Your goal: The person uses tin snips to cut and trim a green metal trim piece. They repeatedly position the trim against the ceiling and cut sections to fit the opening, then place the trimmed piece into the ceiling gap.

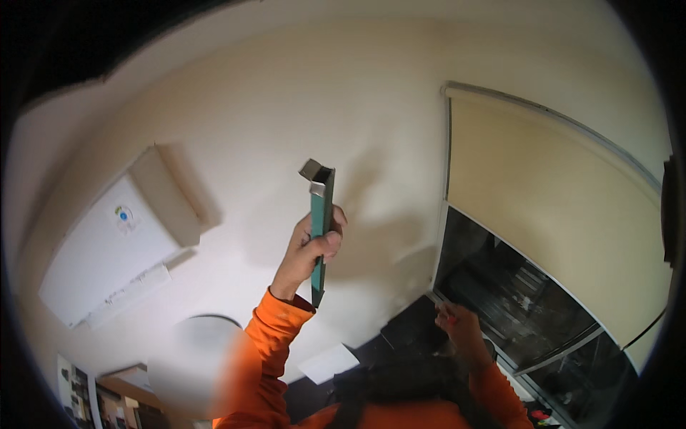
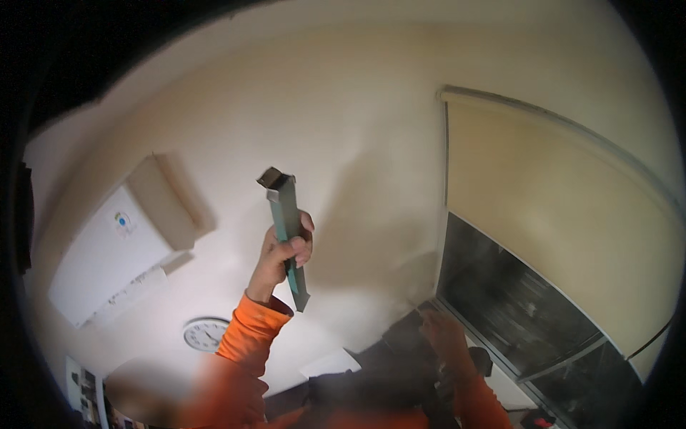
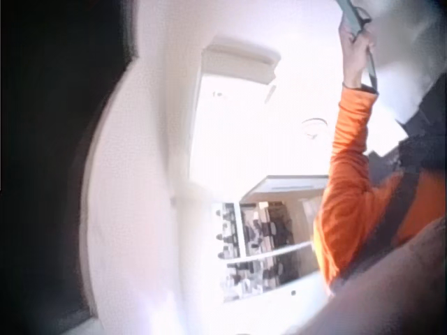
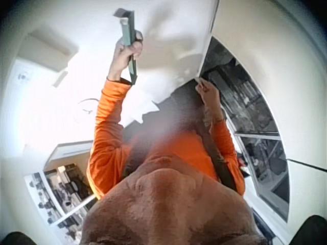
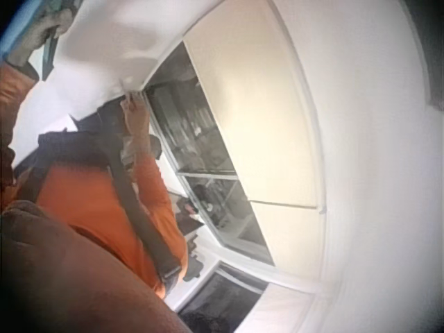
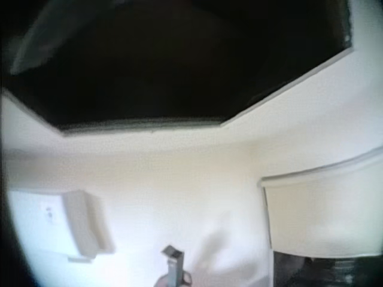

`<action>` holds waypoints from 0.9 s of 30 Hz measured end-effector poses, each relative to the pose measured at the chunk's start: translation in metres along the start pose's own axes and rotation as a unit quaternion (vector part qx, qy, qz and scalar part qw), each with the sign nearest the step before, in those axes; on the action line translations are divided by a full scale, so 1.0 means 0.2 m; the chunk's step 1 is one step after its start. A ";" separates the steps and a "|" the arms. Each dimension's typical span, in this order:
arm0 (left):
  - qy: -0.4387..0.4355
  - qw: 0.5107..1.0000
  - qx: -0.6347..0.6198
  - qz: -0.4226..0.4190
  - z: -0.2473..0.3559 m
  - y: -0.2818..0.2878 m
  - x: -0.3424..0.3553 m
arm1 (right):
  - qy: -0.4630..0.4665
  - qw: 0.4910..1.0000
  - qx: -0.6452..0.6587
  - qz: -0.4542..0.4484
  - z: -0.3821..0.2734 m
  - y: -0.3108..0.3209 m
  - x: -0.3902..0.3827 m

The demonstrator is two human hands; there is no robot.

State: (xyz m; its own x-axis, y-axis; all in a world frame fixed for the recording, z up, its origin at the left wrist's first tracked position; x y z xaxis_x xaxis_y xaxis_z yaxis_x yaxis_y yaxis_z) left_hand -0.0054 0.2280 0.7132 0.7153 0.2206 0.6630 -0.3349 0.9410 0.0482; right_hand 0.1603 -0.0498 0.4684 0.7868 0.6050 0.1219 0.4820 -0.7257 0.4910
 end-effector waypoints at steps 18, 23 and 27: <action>0.026 0.934 0.350 -0.072 -0.07 0.24 -0.59 | 0.221 0.962 -0.149 -0.058 -1.04 0.11 0.04; 0.127 0.858 0.498 0.003 0.00 0.23 -0.62 | 0.240 0.957 -0.152 0.062 -1.10 0.02 0.04; 0.188 0.850 0.487 0.066 0.01 0.18 -0.68 | 0.274 0.914 -0.215 0.206 -1.12 -0.10 0.05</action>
State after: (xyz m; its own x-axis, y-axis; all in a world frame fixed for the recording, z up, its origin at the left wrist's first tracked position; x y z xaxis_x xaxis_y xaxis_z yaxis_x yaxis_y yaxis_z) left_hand -0.1168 0.2304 0.6264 0.7157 0.5471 0.4341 -0.6463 0.2833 0.7085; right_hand 0.0725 0.0449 0.6519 0.5000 0.4677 0.7289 -0.1017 -0.8041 0.5857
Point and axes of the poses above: each hand's wrist, its own x-axis towards the middle knuckle, its own y-axis out of the back of the hand, z = x × y, the point moved 6 cm from there along x, towards the middle knuckle, and after that the axes turned 15 degrees about -y, right-handed, at the moved point
